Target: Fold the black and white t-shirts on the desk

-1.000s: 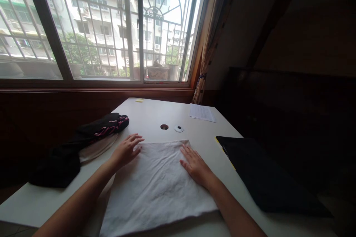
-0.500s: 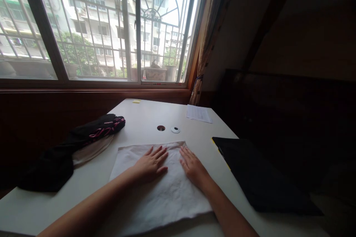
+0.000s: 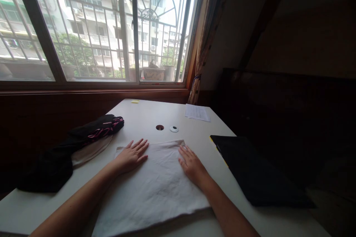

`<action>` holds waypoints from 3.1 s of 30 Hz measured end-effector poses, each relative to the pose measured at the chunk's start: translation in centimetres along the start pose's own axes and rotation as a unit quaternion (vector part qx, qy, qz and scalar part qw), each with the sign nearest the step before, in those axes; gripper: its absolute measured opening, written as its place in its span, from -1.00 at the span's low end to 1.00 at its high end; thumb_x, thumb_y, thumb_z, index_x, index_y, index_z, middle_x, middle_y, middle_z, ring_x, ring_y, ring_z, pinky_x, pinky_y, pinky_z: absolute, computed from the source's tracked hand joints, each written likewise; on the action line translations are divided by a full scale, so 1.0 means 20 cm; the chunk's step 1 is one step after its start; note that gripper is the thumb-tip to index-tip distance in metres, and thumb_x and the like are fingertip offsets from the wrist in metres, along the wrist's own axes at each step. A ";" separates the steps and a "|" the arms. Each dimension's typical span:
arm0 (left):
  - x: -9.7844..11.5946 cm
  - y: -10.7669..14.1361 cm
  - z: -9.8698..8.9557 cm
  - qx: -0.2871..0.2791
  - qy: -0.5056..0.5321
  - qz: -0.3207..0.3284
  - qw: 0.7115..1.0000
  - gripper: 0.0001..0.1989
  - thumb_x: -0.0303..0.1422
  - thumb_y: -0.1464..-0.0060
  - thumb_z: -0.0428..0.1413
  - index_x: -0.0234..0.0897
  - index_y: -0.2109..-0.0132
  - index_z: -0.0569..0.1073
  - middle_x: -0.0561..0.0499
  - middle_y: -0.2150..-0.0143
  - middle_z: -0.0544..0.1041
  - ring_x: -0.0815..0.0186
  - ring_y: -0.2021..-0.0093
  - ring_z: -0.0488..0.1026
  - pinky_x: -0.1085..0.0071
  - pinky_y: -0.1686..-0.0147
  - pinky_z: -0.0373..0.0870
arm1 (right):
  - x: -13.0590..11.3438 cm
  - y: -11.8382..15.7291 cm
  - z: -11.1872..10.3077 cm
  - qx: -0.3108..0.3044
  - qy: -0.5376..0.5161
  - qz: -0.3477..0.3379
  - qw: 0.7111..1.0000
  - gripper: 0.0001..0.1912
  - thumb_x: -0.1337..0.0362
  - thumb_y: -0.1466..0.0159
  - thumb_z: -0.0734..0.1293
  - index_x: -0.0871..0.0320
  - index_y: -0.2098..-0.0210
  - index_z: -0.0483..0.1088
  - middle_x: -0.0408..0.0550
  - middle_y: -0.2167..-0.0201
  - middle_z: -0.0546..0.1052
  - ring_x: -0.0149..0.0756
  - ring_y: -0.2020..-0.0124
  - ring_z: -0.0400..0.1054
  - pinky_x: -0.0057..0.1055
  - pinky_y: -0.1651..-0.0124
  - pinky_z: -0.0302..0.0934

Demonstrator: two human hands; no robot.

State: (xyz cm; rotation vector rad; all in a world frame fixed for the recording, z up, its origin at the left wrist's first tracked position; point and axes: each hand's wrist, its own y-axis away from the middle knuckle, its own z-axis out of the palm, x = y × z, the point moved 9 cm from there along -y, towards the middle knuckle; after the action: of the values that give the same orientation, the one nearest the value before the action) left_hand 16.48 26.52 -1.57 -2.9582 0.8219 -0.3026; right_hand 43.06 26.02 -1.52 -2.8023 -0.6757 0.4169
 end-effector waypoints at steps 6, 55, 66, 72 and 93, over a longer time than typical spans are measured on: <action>-0.16 0.03 -0.01 0.015 0.030 -0.056 0.998 -0.34 0.06 -0.34 -0.21 -0.08 -0.45 0.05 -0.03 -0.49 -0.02 0.08 -0.49 -0.15 0.00 -0.38 -0.13 | 0.02 0.00 0.00 0.020 -0.004 -0.001 1.000 -0.45 0.15 -0.42 0.11 0.21 -0.32 0.27 0.06 -0.35 0.27 0.02 -0.40 0.03 0.03 -0.37 0.05; -0.54 0.24 -0.19 0.165 0.147 -0.164 0.961 -0.71 -0.10 -0.10 0.09 -0.22 0.25 0.52 -0.04 0.32 0.53 0.14 0.26 0.48 0.31 0.24 0.35 | 0.03 0.02 -0.09 0.059 -0.054 -0.013 0.997 -0.58 0.15 -0.37 0.26 0.10 -0.17 0.43 0.06 -0.17 0.44 -0.09 -0.17 0.26 -0.10 -0.27 0.15; -0.56 0.24 -0.18 0.194 0.161 -0.145 0.957 -0.69 -0.12 -0.11 0.10 -0.22 0.13 0.54 0.00 0.32 0.51 0.20 0.31 0.46 0.32 0.24 0.35 | 0.17 0.01 -0.12 0.137 -0.204 0.032 0.969 -0.66 0.36 -0.28 0.24 0.03 0.02 0.53 -0.05 0.17 0.43 -0.24 0.13 0.42 -0.29 -0.02 0.33; -0.53 0.25 -0.23 0.272 0.202 -0.122 0.933 -0.69 -0.13 -0.12 0.12 -0.20 0.07 0.52 0.04 0.33 0.51 0.28 0.37 0.45 0.37 0.30 0.38 | 0.26 0.01 -0.15 0.165 -0.168 0.047 0.971 -0.64 0.37 -0.29 0.21 0.07 0.02 0.53 -0.03 0.18 0.40 -0.23 0.14 0.41 -0.28 -0.01 0.32; -0.43 0.18 -0.14 0.240 0.157 -0.068 0.956 -0.55 -0.09 -0.15 0.18 -0.14 -0.13 0.49 -0.07 0.10 0.60 0.14 0.11 0.43 0.22 0.06 0.42 | 0.12 0.06 -0.29 0.123 0.046 0.007 0.991 -0.77 0.36 -0.29 0.34 0.03 0.09 0.55 0.01 0.14 0.53 -0.08 0.05 0.32 -0.16 -0.05 0.23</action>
State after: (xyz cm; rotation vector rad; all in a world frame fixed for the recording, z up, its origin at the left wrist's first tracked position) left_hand 6.92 27.85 -0.68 -2.5380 0.4738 -0.8624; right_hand 47.44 25.21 2.98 -2.5760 -0.5449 0.3441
